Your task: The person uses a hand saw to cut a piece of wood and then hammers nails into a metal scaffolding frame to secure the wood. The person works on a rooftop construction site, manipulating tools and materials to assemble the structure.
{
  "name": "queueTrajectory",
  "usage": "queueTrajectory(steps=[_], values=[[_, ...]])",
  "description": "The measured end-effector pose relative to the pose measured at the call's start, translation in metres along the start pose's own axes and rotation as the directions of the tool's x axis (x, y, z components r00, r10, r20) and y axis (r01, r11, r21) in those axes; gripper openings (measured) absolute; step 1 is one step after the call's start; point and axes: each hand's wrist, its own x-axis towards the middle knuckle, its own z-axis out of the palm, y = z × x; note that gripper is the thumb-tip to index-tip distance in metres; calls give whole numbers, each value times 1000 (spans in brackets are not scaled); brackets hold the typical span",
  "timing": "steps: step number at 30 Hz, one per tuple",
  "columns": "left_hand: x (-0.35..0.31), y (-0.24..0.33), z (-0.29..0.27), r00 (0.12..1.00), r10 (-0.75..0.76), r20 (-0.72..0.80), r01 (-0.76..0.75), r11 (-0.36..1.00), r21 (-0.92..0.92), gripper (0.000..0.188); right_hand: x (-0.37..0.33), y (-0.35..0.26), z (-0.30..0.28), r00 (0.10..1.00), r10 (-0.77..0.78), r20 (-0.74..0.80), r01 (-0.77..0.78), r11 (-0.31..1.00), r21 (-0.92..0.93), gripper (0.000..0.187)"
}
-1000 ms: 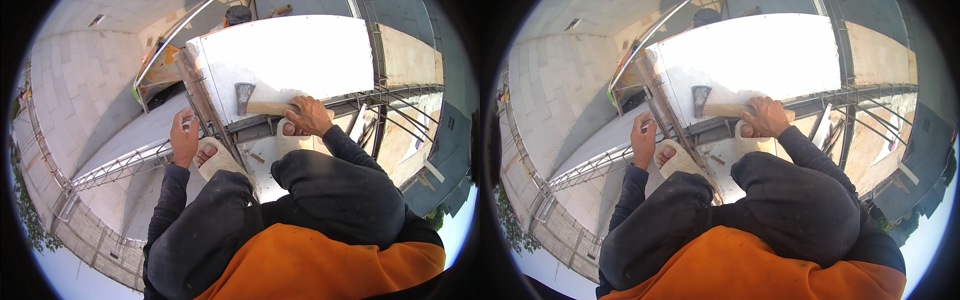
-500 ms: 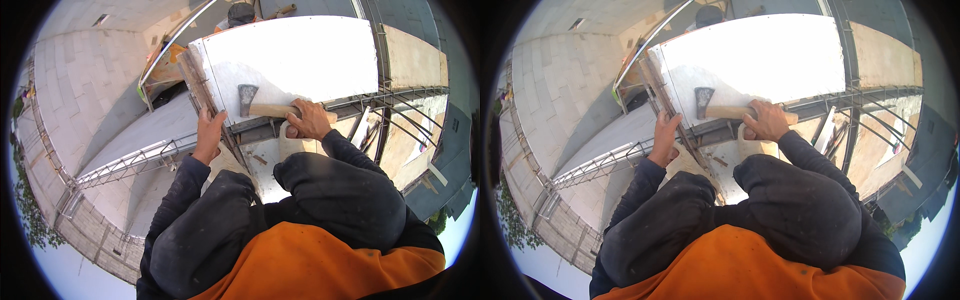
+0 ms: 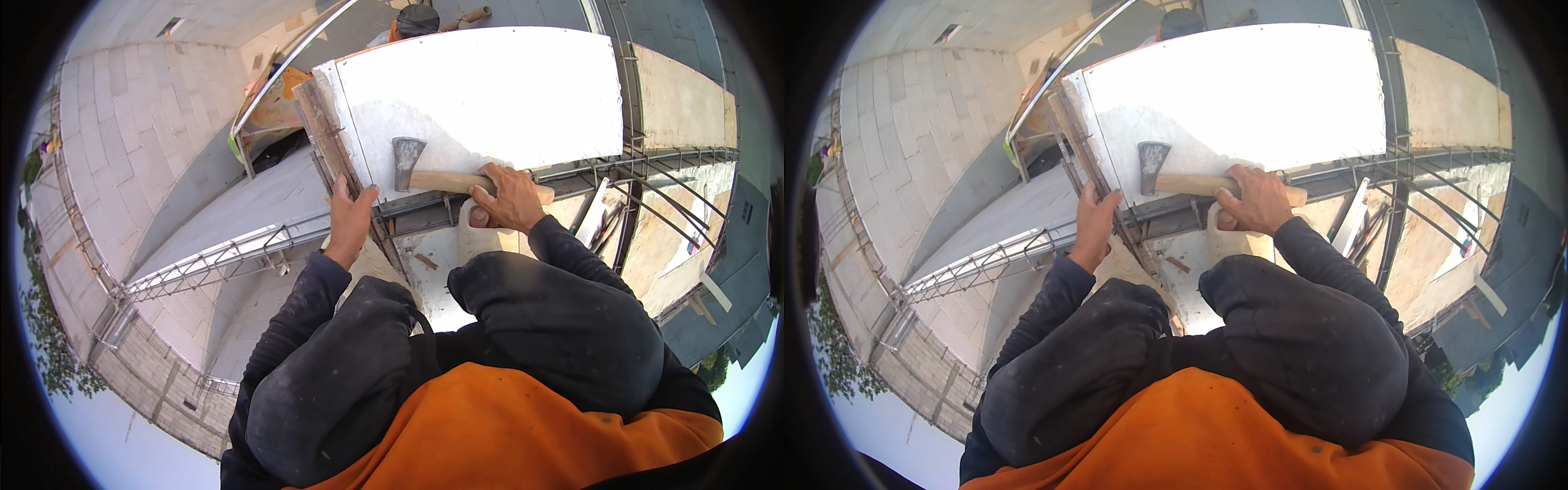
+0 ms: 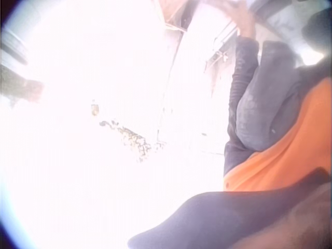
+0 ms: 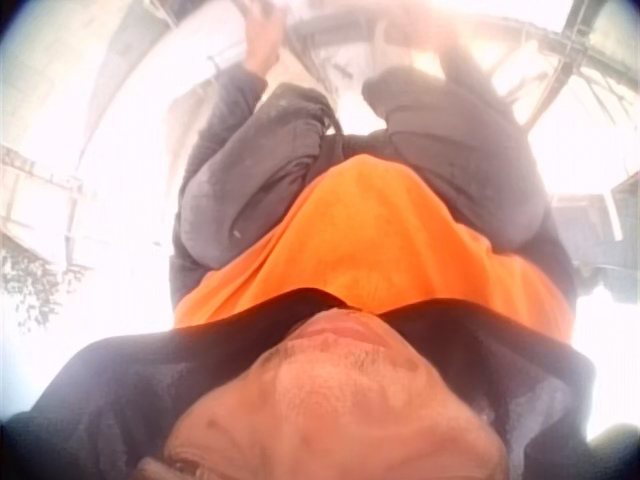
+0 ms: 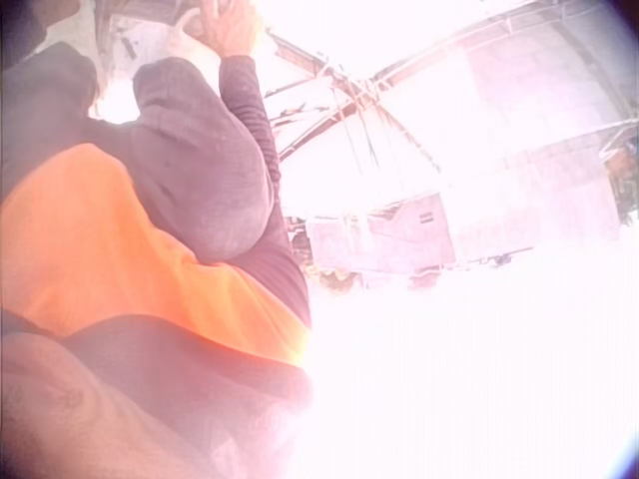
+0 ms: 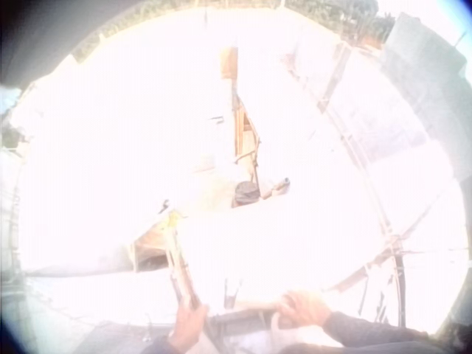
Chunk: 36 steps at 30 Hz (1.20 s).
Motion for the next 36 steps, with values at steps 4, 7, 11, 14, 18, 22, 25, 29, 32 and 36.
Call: queueTrajectory(steps=[4, 7, 11, 14, 18, 22, 25, 29, 32, 36], values=[[-10, 9, 3, 999, -26, 31, 27, 999, -27, 68, 0, 3, 3, 1000, -7, 0, 7, 1000, 12, 45], [-4, 6, -8, 990, -112, 81, 113, 994, -5, 84, -2, 3, 3, 1000, -5, -6, 5, 1000, 2, 44], [6, 5, -30, 935, -305, 181, 338, 922, -189, 88, 1, -2, 0, 1000, -12, 3, 12, 1000, -13, 44], [15, 6, -38, 892, -355, 280, 420, 880, -221, 78, 2, -3, 0, 999, -44, 14, 45, 999, -21, 45], [14, 14, -33, 898, -383, 217, 433, 859, -274, 40, 1, -3, -2, 999, -22, 36, 23, 999, -42, 48], [13, 5, -41, 902, -309, 303, 360, 924, -129, 55, 7, -21, -24, 988, -79, 131, 93, 990, -108, 49], [12, -5, -39, 937, -191, 293, 240, 960, -142, 87, 6, -29, -30, 986, -116, 119, 128, 987, -93, 48], [15, -11, -36, 942, -148, 302, 195, 972, -132, 84, 4, -52, -31, 987, -100, 125, 103, 995, -15, 48], [21, -15, -35, 931, -144, 335, 195, 973, -122, 83, 19, -78, -29, 977, -85, 196, 90, 996, -17, 44], [18, -20, -36, 933, -128, 337, 185, 972, -143, 80, 28, -94, -18, 969, -198, 150, 211, 975, -76, 44]])
